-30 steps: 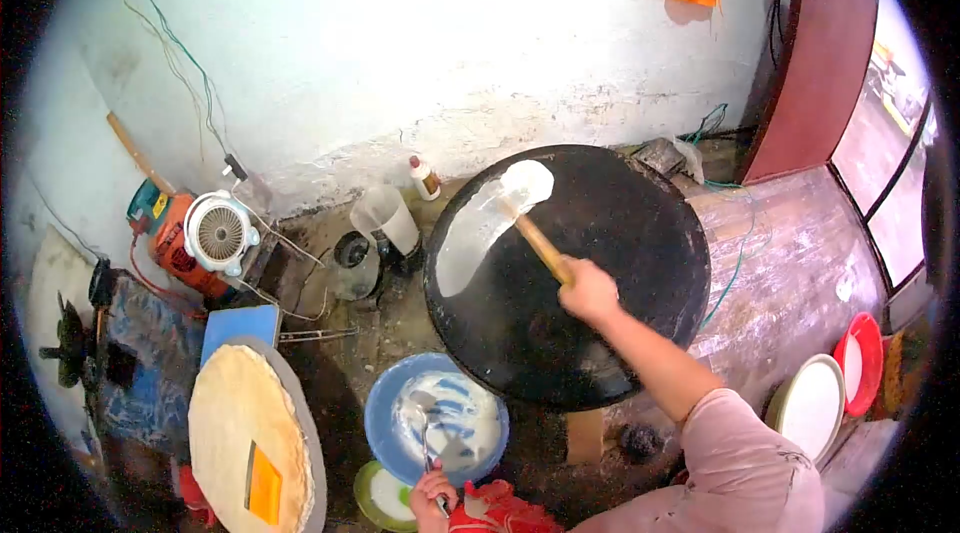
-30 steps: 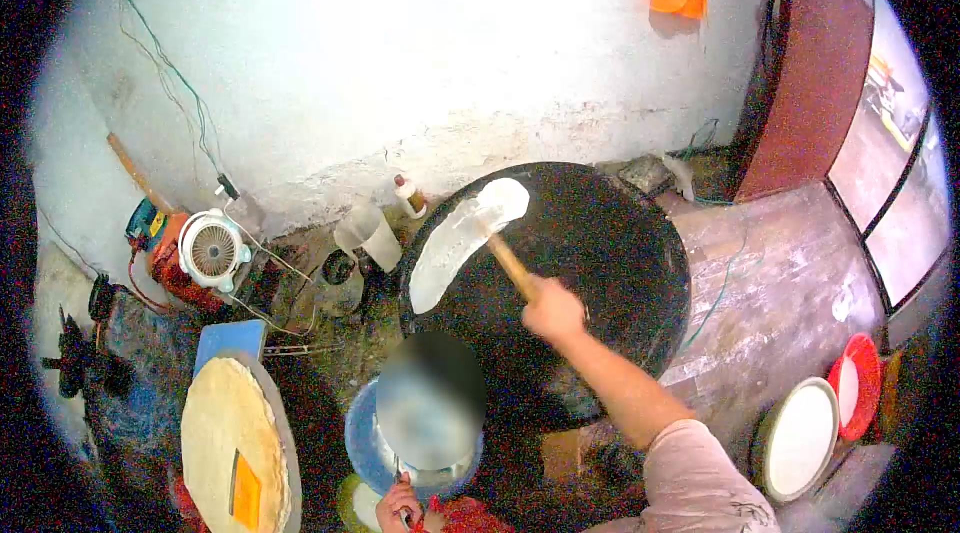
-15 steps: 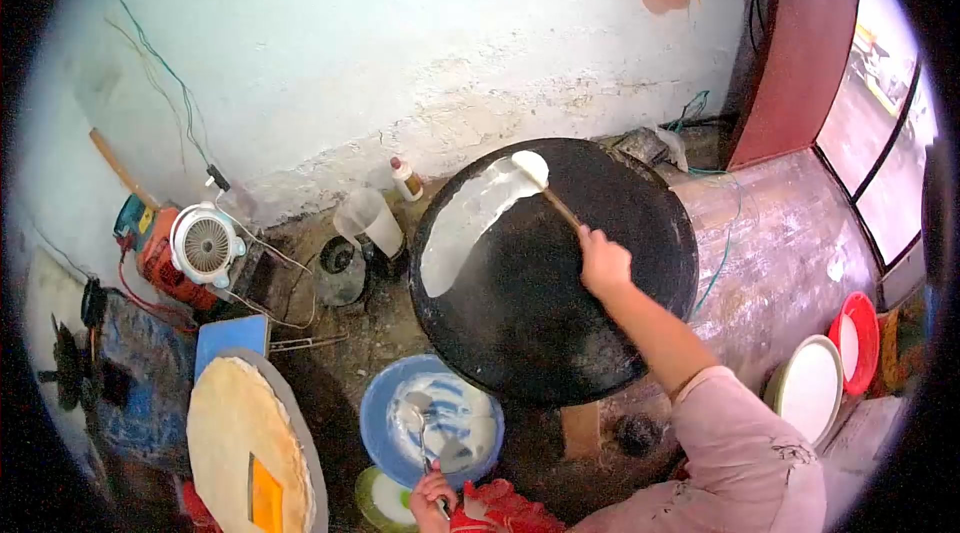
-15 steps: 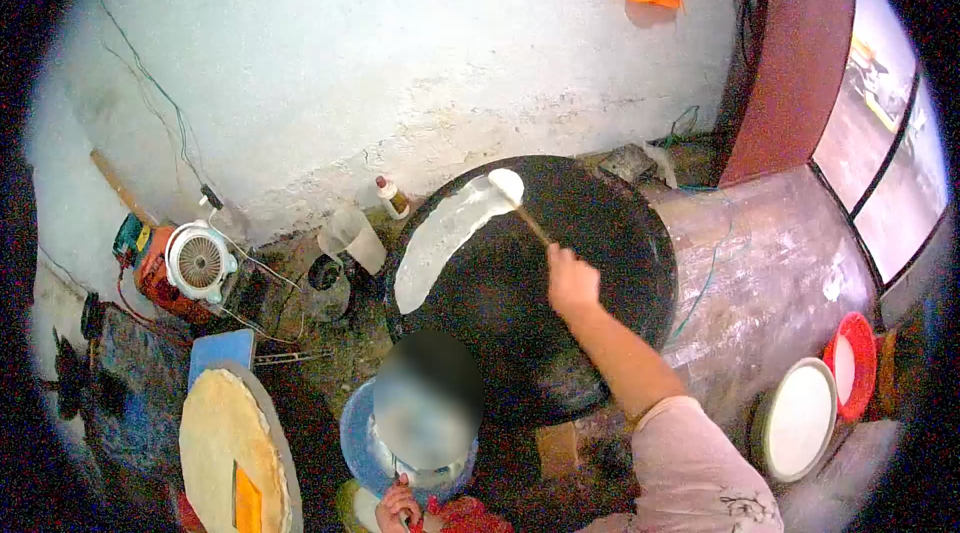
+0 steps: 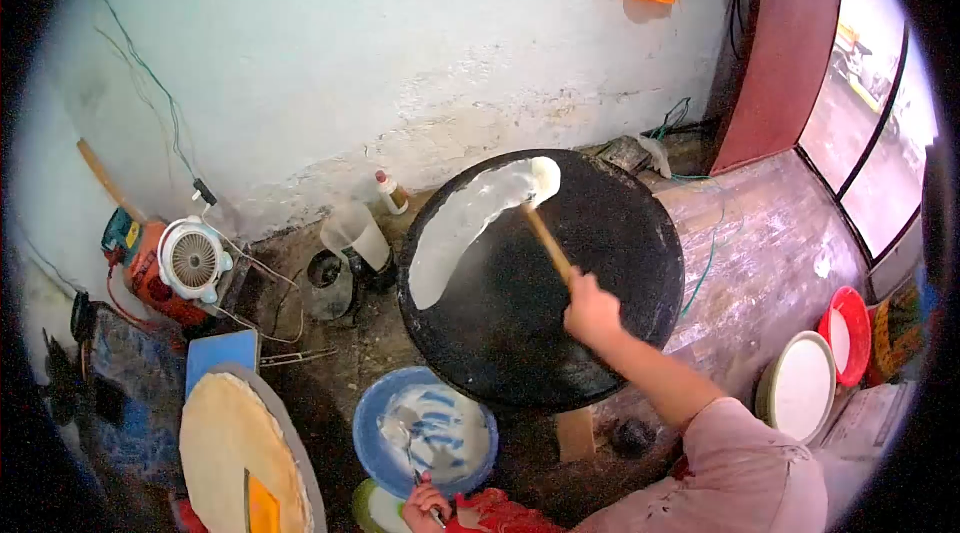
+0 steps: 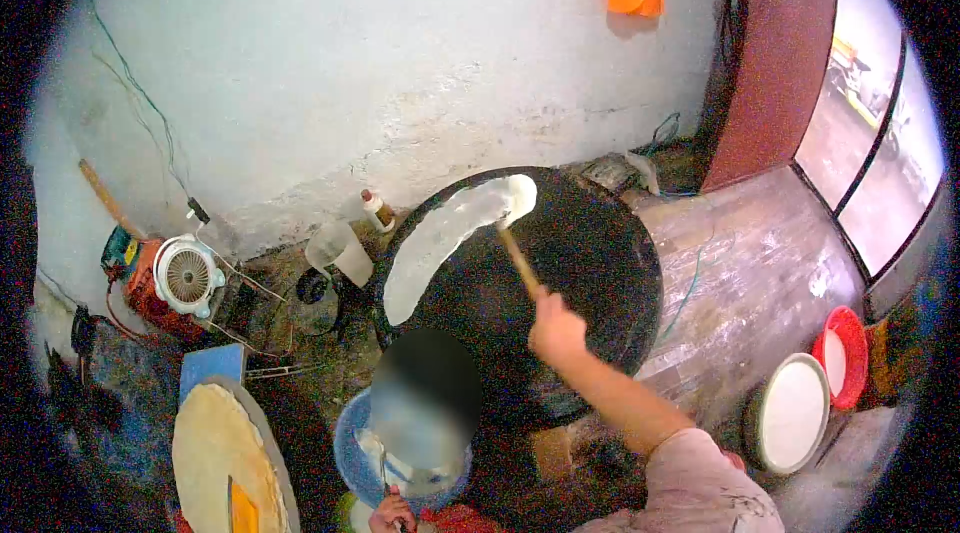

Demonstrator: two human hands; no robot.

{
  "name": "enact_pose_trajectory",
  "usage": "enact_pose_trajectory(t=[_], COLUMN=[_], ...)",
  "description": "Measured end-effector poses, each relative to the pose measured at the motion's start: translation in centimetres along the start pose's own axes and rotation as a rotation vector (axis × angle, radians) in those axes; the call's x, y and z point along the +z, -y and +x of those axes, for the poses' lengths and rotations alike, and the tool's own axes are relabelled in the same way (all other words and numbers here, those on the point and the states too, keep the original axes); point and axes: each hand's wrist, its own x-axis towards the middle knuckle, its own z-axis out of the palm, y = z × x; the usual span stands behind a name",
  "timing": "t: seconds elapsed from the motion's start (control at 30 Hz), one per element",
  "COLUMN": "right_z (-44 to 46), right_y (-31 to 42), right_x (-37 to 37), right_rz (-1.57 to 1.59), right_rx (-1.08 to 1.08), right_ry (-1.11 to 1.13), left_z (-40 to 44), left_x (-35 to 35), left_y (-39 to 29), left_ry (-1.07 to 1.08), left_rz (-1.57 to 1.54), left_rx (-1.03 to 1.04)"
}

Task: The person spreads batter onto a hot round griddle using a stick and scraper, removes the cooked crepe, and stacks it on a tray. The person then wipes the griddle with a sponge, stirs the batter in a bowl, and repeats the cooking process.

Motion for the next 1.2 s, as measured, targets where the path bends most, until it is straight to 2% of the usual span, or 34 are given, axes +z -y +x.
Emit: enact_pose_trajectory(t=[0.03, 0.07, 0.13, 0.2, 0.27, 0.33, 0.37, 0.4, 0.47, 0.53, 0.57, 0.6, 0.67, 0.73, 0.8, 0.87, 0.93, 0.97, 1.0, 1.07, 1.1, 1.17, 1.2], right_z=[-0.1, -0.1, 3.5, 4.8, 2.5, 1.4, 1.6, 2.6, 6.6, 8.9, 7.7, 6.4, 2.2, -0.8, -2.3, -1.8, 0.6, 2.0, 3.9, 7.8, 8.6, 9.2, 9.4], right_y=[1.0, 1.6, -0.9, -4.5, -3.6, -1.8, -0.1, 0.9, 0.5, -3.0, -4.2, -5.2, -6.4, -8.3, -11.5, -12.6, -14.8, -15.3, -16.6, -19.4, -19.1, -17.5, -17.6], right_x=[-0.5, -0.7, 0.1, -0.9, -3.4, -1.8, -2.2, -2.3, 0.9, 1.3, 0.2, -2.1, -5.4, -6.1, -5.0, -7.0, -5.9, -6.3, -4.9, -1.8, -2.5, -4.1, -3.6], right_rz=[-0.003, -0.002, -0.151, -0.121, 0.004, 0.072, 0.087, 0.014, -0.128, -0.182, -0.16, -0.145, -0.056, 0.196, 0.584, 0.871, 0.871, 0.853, 0.828, 0.528, 0.537, 0.878, 0.888], right_rx=[-0.065, -0.128, 0.038, 0.139, 0.184, 0.229, 0.183, 0.048, 0.009, 0.12, 0.129, 0.139, 0.183, 0.278, 0.044, 0.09, 0.02, 0.111, 0.14, 0.245, 0.241, 0.515, 0.51], right_ry=[0.086, 0.175, 0.042, 0.045, 0.03, 0.058, 0.075, 0.119, 0.0, 0.001, 0.025, 0.036, 0.041, 0.099, -0.031, 0.17, 0.053, 0.055, -0.007, -0.005, -0.006, 0.191, 0.193], left_z=[-0.1, -0.1, -0.6, -1.3, -0.2, -0.3, -0.3, -0.4, -0.7, -1.8, -1.0, -0.7, -1.0, -1.3, -2.0, -3.0, -4.6, -6.2, -6.9, -7.9, -8.0, -9.0, -9.2], left_x=[1.2, 1.5, 1.9, 2.4, 0.8, 1.1, 1.6, 1.7, 1.5, 1.6, 0.0, -0.3, 0.7, 1.6, 2.9, 4.3, 6.7, 9.3, 10.3, 11.1, 11.1, 12.6, 13.1], left_y=[0.5, 0.5, 0.5, 0.5, -0.2, 0.1, 0.3, 0.2, 0.6, 1.2, -0.4, -0.8, -0.9, -1.2, -1.4, -1.4, -0.7, 0.8, 1.2, 1.8, 1.8, 3.6, 4.3], left_ry=[-0.195, -0.197, -0.114, -0.149, -0.108, -0.075, -0.084, -0.098, -0.085, 0.034, -0.178, -0.27, -0.301, -0.324, -0.354, -0.38, -0.345, -0.148, -0.142, -0.077, -0.106, -0.064, -0.02], left_rz=[-0.116, -0.111, -0.192, -0.073, -0.099, -0.025, -0.147, -0.263, -0.22, 0.041, 0.081, 0.096, 0.092, 0.096, 0.099, 0.084, 0.003, -0.106, -0.1, 0.002, -0.002, -0.044, -0.087], left_rx=[0.051, 0.05, -0.037, -0.005, -0.001, 0.009, -0.024, -0.057, -0.08, 0.062, 0.044, 0.06, 0.081, 0.105, 0.137, 0.18, 0.215, 0.104, 0.11, 0.15, 0.167, 0.155, 0.133])
